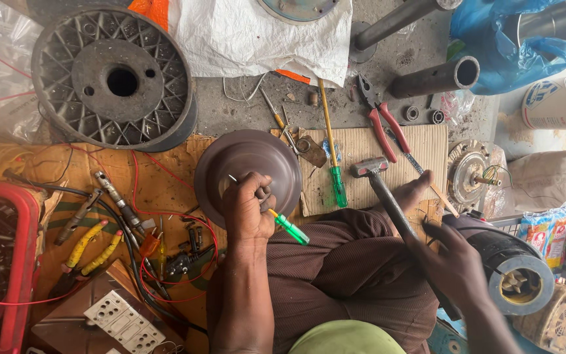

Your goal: The person is repairing a circular electrical component, likely a fan motor housing. They use a hammer and a screwdriver to tap and adjust parts within the central hub of the component while sitting on the floor.

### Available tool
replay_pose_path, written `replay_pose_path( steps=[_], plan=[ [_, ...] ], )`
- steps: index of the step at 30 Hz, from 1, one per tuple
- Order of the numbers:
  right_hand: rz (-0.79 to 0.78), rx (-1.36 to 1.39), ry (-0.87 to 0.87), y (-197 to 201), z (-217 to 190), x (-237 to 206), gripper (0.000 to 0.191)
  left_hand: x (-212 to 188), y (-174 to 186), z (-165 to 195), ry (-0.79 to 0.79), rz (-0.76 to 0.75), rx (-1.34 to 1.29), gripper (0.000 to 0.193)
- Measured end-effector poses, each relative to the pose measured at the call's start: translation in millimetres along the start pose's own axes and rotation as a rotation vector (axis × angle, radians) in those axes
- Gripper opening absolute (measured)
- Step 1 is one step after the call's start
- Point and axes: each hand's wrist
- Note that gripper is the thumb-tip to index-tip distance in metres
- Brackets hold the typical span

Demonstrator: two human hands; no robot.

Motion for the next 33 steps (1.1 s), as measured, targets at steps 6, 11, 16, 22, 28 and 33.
replay_pose_path(
  steps=[6,11,16,22,28,33],
  plan=[
    [-0.626,0.455,-0.129,-88,-97,25,0.056,0,-2,7,-0.066,-0.016,0.021,0.019],
    [-1.137,1.090,-0.292,-153,-145,38,0.072,7,0,11,-0.019,0.033,0.007,0.018],
    [-1.171,1.125,-0.483,-173,-173,40,0.083,17,5,9,-0.018,0.047,0.000,0.021],
    [-1.287,1.410,-0.416,-191,-197,32,0.088,32,10,11,0.008,0.071,-0.027,0.023],
    [-1.314,1.476,-0.498,-215,-191,38,0.087,53,8,3,0.006,0.021,0.014,0.019],
    [-1.440,1.172,-0.626,-203,-162,47,0.103,48,2,-14,-0.035,-0.019,0.184,0.017]
  ],
)
Point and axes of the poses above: each hand's wrist, its own x-axis towards the middle knuckle, its own y-axis out of the back of the hand, z = x × y, and after that the axes turned 11 degrees about -y, right-handed
